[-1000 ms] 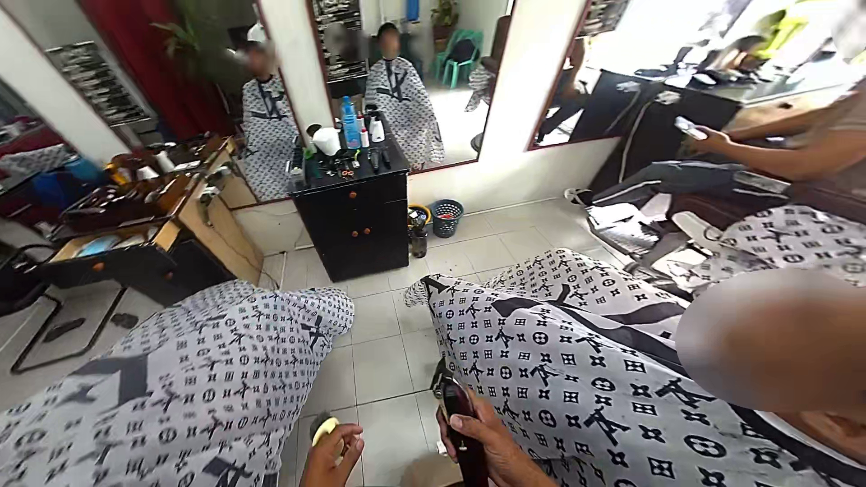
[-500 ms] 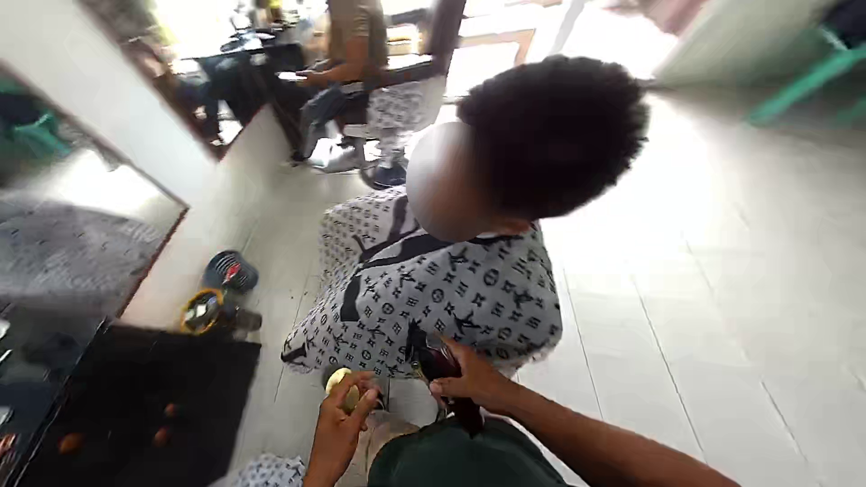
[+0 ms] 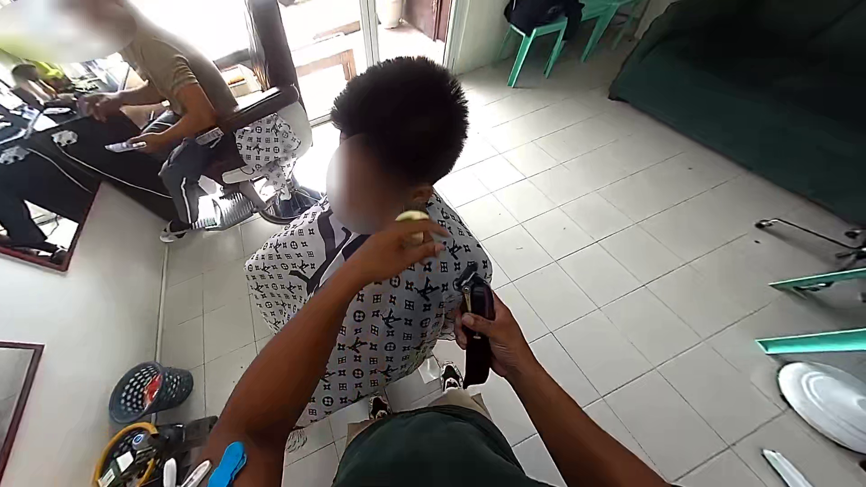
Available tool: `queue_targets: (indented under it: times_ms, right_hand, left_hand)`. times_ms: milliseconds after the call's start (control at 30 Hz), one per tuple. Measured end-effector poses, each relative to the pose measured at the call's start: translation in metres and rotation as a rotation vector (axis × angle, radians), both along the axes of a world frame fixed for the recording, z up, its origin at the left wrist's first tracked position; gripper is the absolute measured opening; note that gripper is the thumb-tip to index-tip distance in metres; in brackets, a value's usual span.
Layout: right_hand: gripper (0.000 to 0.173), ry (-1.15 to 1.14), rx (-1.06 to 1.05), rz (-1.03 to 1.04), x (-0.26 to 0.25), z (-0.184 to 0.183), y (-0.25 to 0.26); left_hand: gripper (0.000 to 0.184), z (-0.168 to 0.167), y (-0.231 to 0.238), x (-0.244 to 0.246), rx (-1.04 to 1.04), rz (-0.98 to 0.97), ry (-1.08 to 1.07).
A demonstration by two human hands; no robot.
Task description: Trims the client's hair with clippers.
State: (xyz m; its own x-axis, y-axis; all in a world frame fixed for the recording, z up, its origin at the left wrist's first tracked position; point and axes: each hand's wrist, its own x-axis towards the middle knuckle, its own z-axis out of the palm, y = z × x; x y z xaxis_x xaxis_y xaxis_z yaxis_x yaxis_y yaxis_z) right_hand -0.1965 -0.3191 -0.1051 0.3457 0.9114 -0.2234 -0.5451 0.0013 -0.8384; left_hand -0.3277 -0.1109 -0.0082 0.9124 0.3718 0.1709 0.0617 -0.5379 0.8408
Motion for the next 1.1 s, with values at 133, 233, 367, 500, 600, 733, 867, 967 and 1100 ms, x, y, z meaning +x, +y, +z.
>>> queue_targets:
  times_ms: [133, 233, 367, 500, 600, 733, 867, 967, 1100]
  right_hand:
    - [0.075, 0.078, 0.08, -0.09, 0.017, 0.001, -0.006]
    - [0.062, 0.006, 0.065, -0.073, 0.025, 0.004, -0.001]
    - [0.047, -0.327, 0.059, -0.001, 0.029, 0.013, 0.02]
    - [0.043, -0.384, 0.014, 0.089, 0.03, 0.037, 0.06]
    - [0.042, -0.269, -0.003, 0.086, 0.023, 0.045, 0.093]
    - [0.036, -0.283, 0.013, 0.143, 0.013, 0.056, 0.128]
    - [0.035, -0.257, 0.025, 0.208, 0.004, 0.059, 0.145]
    - [0.037, -0.227, 0.021, 0.217, 0.0, 0.059, 0.152]
    - [0.038, -0.205, 0.012, 0.212, -0.002, 0.062, 0.155]
  left_hand:
    - [0.031, 0.004, 0.013, 0.016, -0.218, 0.076, 0.126]
    - [0.028, -0.005, 0.008, 0.01, -0.132, 0.079, 0.174]
    - [0.034, 0.01, 0.013, -0.001, -0.302, 0.131, 0.214]
    - [0.021, 0.031, 0.003, -0.027, 0.137, 0.211, 0.176]
    - [0.032, 0.05, 0.023, -0.027, 0.553, 0.551, -0.107]
    - [0.072, 0.062, 0.062, -0.01, 0.576, 0.723, -0.126]
    - [0.083, 0.058, 0.076, -0.002, 0.481, 0.704, -0.016]
    - [0.075, 0.057, 0.075, -0.001, 0.486, 0.714, 0.01]
    - [0.074, 0.056, 0.075, -0.001, 0.477, 0.715, 0.018]
